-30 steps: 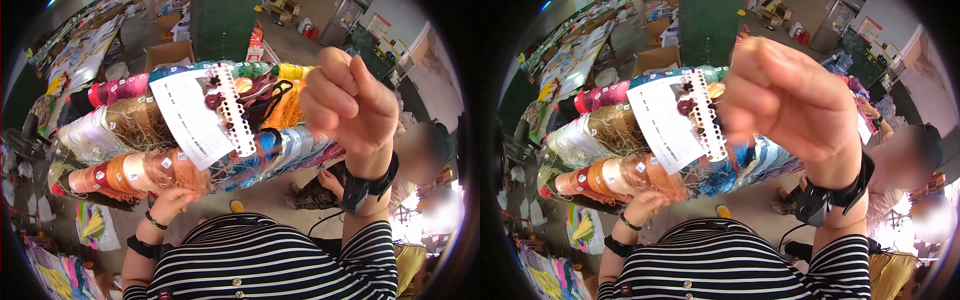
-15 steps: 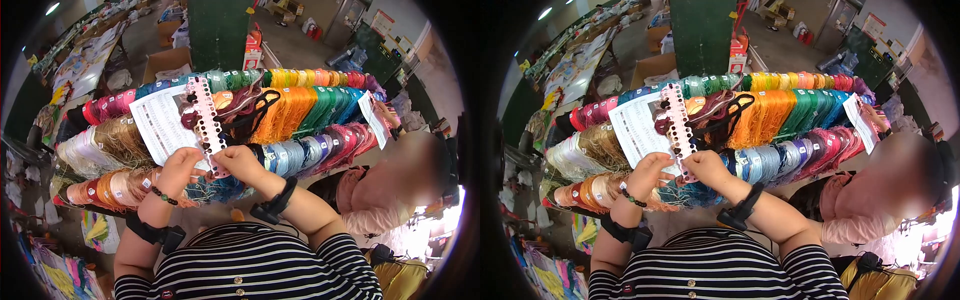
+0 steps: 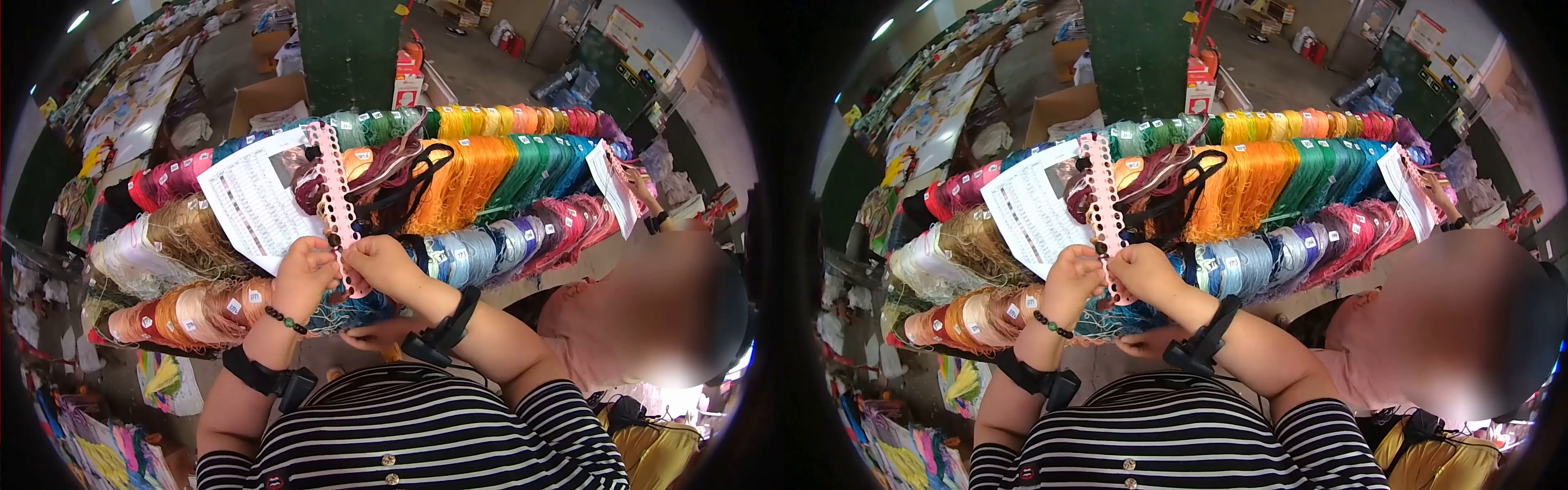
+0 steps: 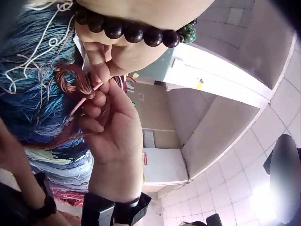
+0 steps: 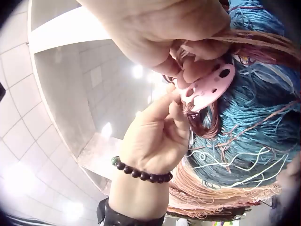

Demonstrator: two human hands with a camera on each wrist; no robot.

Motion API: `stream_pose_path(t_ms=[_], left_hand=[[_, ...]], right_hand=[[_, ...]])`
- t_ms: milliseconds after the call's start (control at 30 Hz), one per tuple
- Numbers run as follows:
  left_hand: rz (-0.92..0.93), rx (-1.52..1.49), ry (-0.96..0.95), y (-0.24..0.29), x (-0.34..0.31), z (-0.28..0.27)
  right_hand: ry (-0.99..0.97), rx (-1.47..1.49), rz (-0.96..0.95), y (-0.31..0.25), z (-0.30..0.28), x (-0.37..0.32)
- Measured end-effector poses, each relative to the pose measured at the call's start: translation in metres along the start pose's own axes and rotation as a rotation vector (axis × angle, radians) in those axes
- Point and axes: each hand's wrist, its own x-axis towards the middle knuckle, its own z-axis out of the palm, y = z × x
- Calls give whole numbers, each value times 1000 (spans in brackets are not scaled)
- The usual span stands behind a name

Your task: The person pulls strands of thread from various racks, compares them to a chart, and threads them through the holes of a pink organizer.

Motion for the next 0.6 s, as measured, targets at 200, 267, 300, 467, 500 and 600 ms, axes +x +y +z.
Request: stream_pose_path(t_ms=[200, 267, 300, 467, 500, 600], left_hand=[[9, 202, 8, 13, -1, 0], [88, 221, -32, 4, 4, -6], [127, 230, -51, 5, 4, -10], [27, 130, -26, 32, -11, -23], [-45, -93, -40, 34, -12, -22], [-83, -316, -150, 29, -10, -19]], right_hand=[[32, -274, -151, -6, 4, 0], [18, -142, -91, 0, 5, 3], [9, -76, -61, 2, 6, 4], [6, 27, -24, 13, 6, 9], [-3, 21, -36, 13, 5, 8], [-7, 35, 34, 8, 5, 5]])
